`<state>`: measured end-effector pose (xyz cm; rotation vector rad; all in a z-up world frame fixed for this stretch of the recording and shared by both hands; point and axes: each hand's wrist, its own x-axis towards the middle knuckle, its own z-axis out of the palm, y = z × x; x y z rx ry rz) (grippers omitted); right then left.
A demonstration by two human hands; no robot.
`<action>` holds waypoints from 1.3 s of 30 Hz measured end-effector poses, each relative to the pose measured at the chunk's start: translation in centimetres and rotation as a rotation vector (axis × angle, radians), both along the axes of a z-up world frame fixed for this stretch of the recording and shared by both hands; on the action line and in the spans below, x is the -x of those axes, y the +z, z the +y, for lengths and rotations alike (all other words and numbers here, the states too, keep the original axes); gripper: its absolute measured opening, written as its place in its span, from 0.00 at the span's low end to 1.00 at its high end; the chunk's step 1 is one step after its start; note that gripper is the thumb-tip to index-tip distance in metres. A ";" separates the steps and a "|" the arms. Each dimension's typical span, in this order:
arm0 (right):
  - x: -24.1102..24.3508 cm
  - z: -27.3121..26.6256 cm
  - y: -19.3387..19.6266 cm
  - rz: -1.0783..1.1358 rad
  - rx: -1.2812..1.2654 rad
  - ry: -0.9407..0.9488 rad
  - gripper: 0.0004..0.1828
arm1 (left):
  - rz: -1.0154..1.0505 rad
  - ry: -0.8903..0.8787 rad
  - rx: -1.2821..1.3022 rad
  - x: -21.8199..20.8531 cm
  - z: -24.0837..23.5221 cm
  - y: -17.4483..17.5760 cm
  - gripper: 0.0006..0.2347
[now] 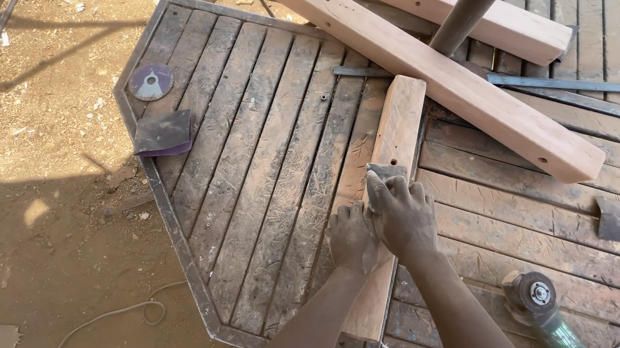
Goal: Sanding a wooden beam manually with sandpaper on a workbench.
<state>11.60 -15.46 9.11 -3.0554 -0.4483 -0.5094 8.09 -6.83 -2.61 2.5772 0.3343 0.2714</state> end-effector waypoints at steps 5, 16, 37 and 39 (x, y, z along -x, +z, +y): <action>-2.3 0.3 -2.3 -0.055 -0.008 0.046 0.21 | -0.095 0.004 -0.134 -0.3 0.0 0.2 0.14; -11.2 0.9 1.2 0.304 -0.055 -0.115 0.20 | 0.258 -0.149 0.069 -0.6 0.8 5.3 0.16; -11.0 -0.6 -0.1 0.162 -0.075 0.121 0.28 | 0.174 -0.197 0.199 -0.5 1.2 5.8 0.19; -10.7 -0.8 -0.4 0.218 -0.013 0.108 0.29 | 0.169 -0.195 0.199 -0.7 1.6 6.1 0.19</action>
